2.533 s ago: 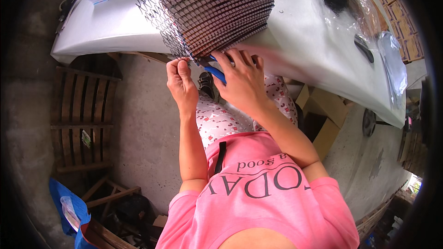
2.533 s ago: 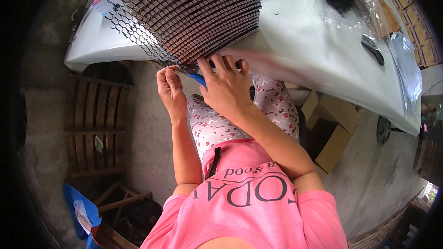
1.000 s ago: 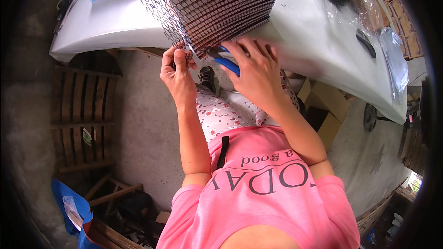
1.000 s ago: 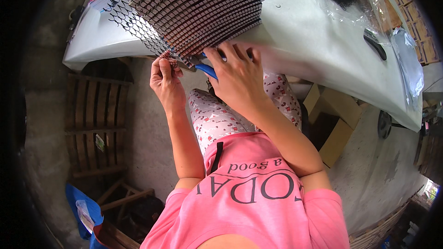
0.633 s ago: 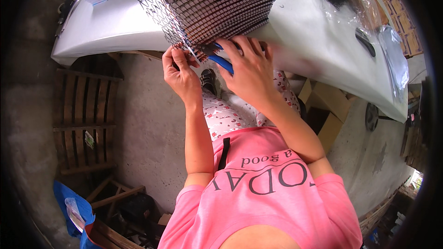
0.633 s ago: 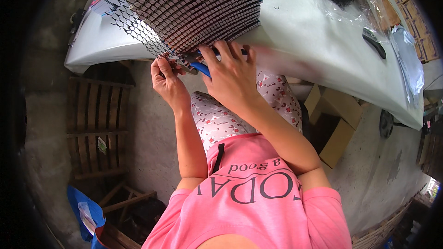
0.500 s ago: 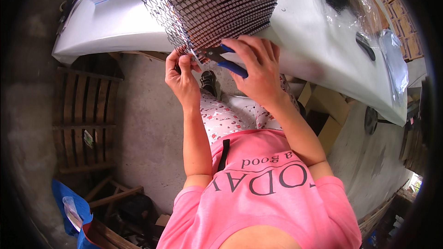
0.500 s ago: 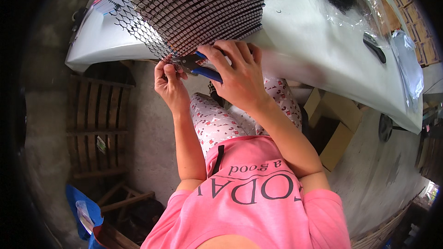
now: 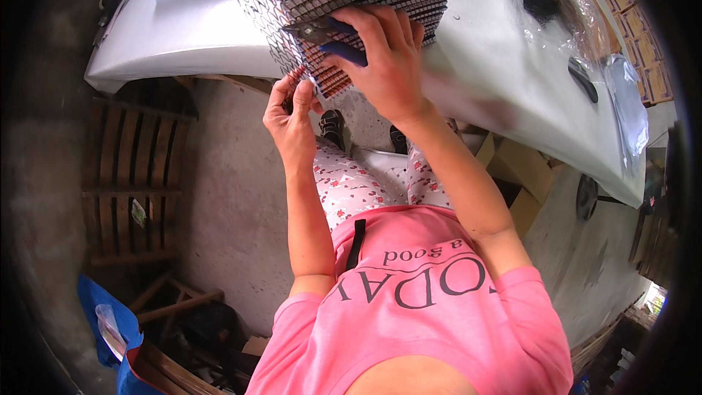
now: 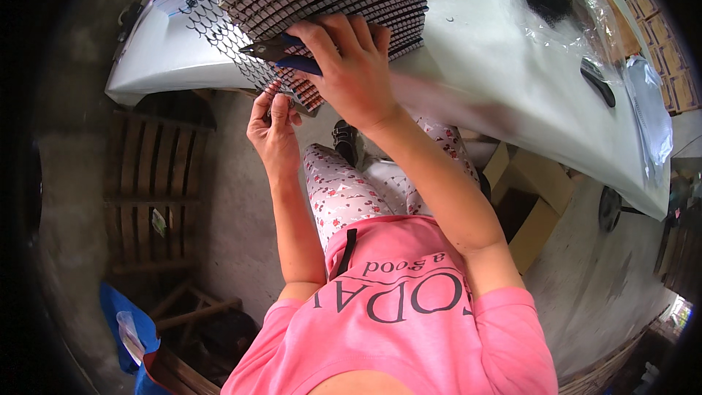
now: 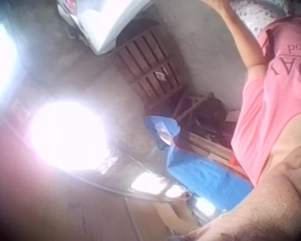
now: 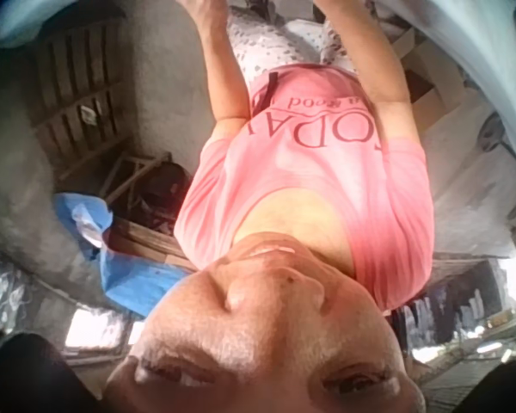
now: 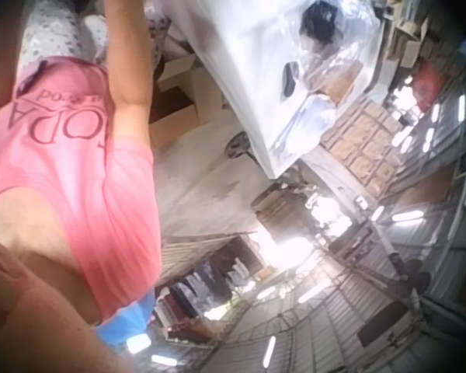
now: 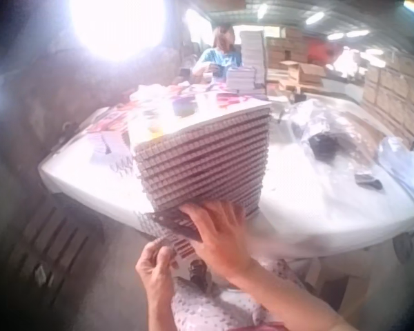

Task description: The person binds notebooks by threading a spiral wire through pre-punched holes and using pliers to trim and crimp the wire ends.

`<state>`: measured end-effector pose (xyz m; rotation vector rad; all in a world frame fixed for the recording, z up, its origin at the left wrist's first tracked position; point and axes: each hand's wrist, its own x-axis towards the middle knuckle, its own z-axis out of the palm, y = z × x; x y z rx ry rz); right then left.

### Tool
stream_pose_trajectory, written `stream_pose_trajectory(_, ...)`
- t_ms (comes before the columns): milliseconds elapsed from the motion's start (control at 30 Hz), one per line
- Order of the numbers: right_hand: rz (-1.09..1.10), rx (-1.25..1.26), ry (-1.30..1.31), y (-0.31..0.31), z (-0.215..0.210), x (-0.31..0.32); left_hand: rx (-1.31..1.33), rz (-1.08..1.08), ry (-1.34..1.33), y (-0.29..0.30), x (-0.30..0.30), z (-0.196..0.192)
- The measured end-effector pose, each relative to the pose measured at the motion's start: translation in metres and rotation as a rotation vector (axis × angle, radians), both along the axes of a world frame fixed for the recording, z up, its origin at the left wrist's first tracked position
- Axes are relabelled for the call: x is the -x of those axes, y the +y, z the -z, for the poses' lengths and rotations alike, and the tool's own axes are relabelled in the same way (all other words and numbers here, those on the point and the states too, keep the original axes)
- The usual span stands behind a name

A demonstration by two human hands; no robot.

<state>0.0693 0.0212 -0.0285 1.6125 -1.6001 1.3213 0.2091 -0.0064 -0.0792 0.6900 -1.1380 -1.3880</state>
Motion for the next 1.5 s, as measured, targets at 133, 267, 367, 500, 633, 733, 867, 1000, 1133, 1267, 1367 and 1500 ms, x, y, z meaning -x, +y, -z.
stream_pose_trajectory(133,0.018,0.005,0.0,-0.001,0.0,-0.002,0.006,0.009,0.004,0.0,-0.001,-0.004)
stream_pose_trajectory(267,-0.008,-0.019,-0.024,0.0,-0.004,-0.006,-0.036,-0.018,0.038,0.002,0.002,-0.002)
stream_pose_trajectory(367,-0.048,-0.086,-0.027,0.014,-0.008,-0.006,-0.051,-0.03,0.017,0.005,0.001,-0.004)
stream_pose_trajectory(500,0.049,-0.354,0.019,0.057,-0.007,-0.011,-0.065,-0.057,0.0,0.008,0.001,-0.009)
stream_pose_trajectory(633,0.118,-0.466,0.016,0.061,0.0,-0.018,-0.093,-0.057,0.019,0.009,0.002,-0.014)
stream_pose_trajectory(733,0.163,-0.492,0.039,0.057,0.004,-0.022,-0.073,-0.056,-0.02,0.009,-0.001,-0.014)
stream_pose_trajectory(867,0.161,-0.513,0.041,0.053,0.003,-0.026,-0.054,-0.04,-0.036,0.006,-0.003,-0.012)
stream_pose_trajectory(1000,0.097,-0.511,-0.013,0.051,0.003,-0.026,-0.04,-0.034,-0.036,0.005,-0.003,-0.011)
stream_pose_trajectory(1133,0.043,-0.566,-0.075,0.047,0.003,-0.021,-0.015,-0.043,-0.045,0.005,-0.002,-0.011)
stream_pose_trajectory(1267,-0.012,-0.621,-0.131,0.047,0.008,-0.014,-0.053,-0.076,0.016,0.008,-0.002,-0.011)
stream_pose_trajectory(1367,0.01,-0.615,-0.1,0.057,0.004,-0.006,-0.221,-0.003,0.32,0.006,-0.009,-0.006)
stream_pose_trajectory(1500,0.114,-0.519,0.001,0.065,-0.012,-0.01,-0.517,0.169,0.708,-0.002,-0.019,-0.007)
